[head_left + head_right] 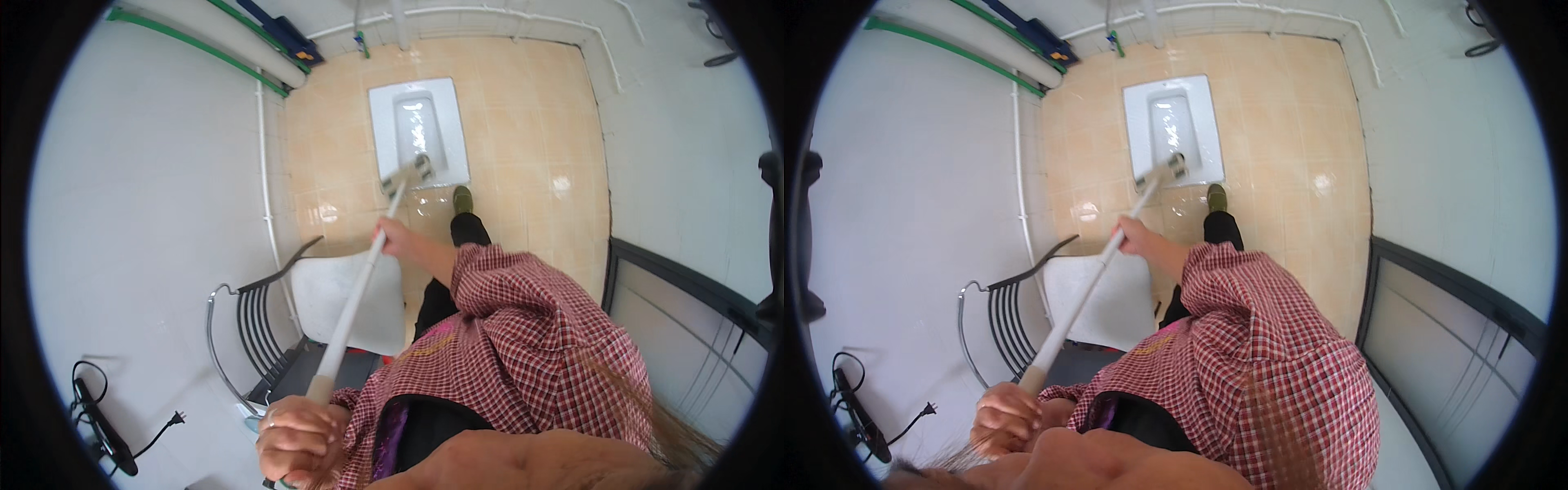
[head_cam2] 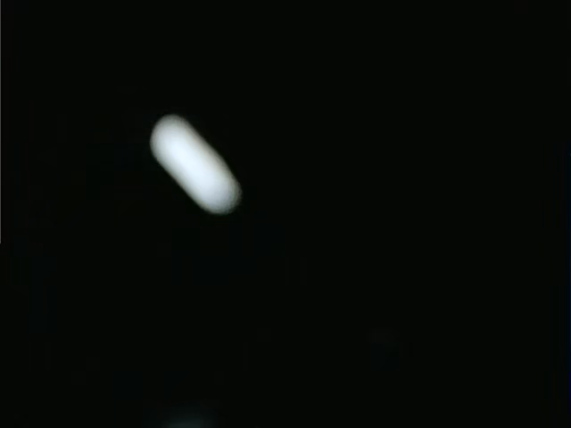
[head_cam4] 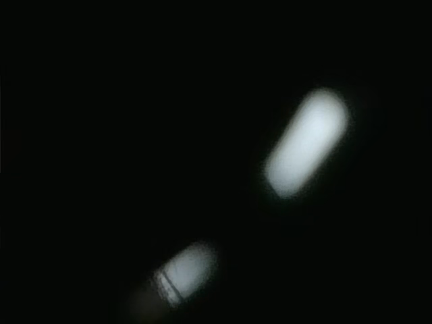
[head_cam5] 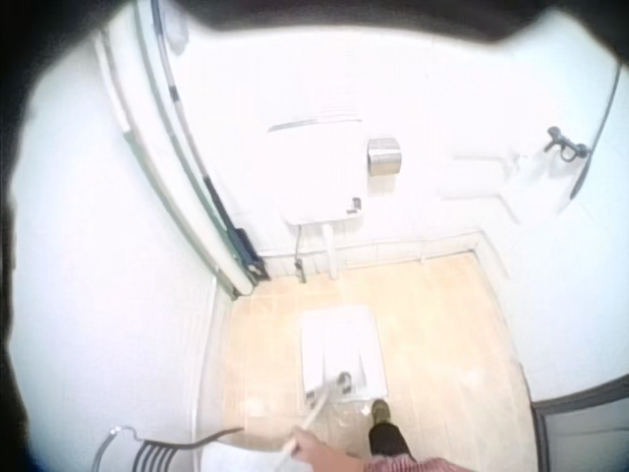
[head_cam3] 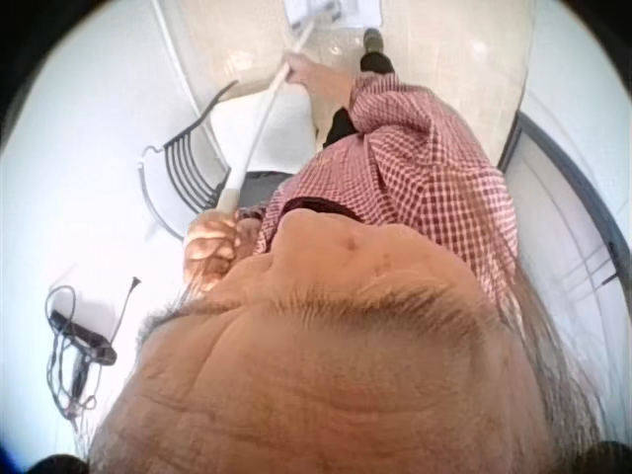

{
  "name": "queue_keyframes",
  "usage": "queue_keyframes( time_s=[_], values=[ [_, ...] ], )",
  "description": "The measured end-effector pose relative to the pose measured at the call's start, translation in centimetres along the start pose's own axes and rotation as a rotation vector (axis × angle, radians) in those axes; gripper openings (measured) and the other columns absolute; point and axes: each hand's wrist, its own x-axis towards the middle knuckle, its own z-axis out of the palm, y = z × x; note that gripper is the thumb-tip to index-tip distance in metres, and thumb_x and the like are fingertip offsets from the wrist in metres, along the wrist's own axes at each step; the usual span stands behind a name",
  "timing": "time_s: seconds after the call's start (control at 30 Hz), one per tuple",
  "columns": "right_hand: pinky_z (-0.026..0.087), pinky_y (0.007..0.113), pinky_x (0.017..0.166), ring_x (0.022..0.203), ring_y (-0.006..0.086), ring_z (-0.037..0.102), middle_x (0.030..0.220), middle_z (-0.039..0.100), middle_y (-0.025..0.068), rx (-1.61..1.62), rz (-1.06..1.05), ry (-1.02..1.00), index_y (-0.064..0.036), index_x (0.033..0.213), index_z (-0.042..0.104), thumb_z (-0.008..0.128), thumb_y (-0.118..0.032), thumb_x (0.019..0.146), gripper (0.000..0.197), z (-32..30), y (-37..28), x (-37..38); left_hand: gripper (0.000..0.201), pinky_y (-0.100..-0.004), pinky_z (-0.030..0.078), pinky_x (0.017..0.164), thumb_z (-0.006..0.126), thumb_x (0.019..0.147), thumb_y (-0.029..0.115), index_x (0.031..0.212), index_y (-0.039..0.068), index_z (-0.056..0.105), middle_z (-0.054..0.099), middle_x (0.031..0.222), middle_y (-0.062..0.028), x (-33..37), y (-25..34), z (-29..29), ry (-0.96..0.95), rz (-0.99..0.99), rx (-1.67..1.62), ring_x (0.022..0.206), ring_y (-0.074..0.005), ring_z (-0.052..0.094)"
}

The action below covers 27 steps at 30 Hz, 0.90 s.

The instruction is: The person wets the bathroom floor with a handheld shower head, then mops the tiled floor using a flat mop. They move around the squat toilet and sink, covering the entire floor area before placing the mop against the wall and exiting the room.

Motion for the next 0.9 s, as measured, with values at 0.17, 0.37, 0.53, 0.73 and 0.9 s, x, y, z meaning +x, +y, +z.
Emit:
queue_keyframes(
  time_s=[0.17,0.37,0.53,0.73,0.9],
  values=[
    [0.039,0.034,0.048,0.053,0.0196,0.044,0.060,0.043,0.0061,0.086,0.084,0.137,-0.0084,0.067,0.042,0.048,-0.007,0.078,0.013,-4.2,2.6,-1.3,0.036,-0.0294,0.042,0.037,0.059,0.088,0.021,0.059,0.005,0.043,0.047,0.047,-0.0037,2.6,-1.3,-0.4,-0.288,-0.031,-0.268,0.038,-0.0180,0.047],
    [0.043,0.037,0.057,0.060,0.0222,0.049,0.065,0.046,0.0089,0.175,-0.009,0.087,-0.0075,0.077,0.044,0.047,-0.011,0.084,0.008,-4.2,-0.7,-0.4,0.024,-0.0352,0.048,0.050,0.057,0.082,0.010,0.061,0.003,0.047,0.054,0.056,-0.0083,1.6,-0.9,-0.1,-0.566,-0.135,-0.198,0.049,-0.0236,0.054],
    [0.049,0.040,0.074,0.083,0.0307,0.056,0.102,0.050,0.0181,-1.070,-1.101,0.390,-0.0063,0.100,0.049,0.056,-0.019,0.084,0.022,-0.8,-5.2,-4.8,0.039,-0.0207,0.033,0.032,0.041,0.094,0.020,0.056,0.012,0.032,0.035,0.043,0.0004,4.5,0.2,-0.9,-0.011,0.067,-0.334,0.038,-0.0089,0.033],
    [0.047,0.041,0.071,0.080,0.0335,0.057,0.093,0.057,0.0142,-1.824,-1.400,-0.382,-0.0072,0.093,0.057,0.068,-0.016,0.073,0.024,3.1,-10.9,-12.2,0.038,-0.0204,0.033,0.034,0.036,0.099,0.026,0.064,0.011,0.035,0.034,0.045,0.0005,10.9,1.5,-1.7,-0.071,0.147,-0.523,0.041,-0.0098,0.032],
    [0.045,0.041,0.060,0.069,0.0356,0.056,0.068,0.056,0.0156,-1.757,-1.349,-0.199,-0.0057,0.073,0.058,0.065,-0.014,0.072,0.011,9.1,-10.6,-13.4,0.029,-0.0318,0.048,0.053,0.048,0.094,0.035,0.092,0.007,0.051,0.050,0.068,-0.0010,18.2,0.2,-0.7,0.249,0.328,-0.450,0.059,-0.0130,0.048]
  ],
)
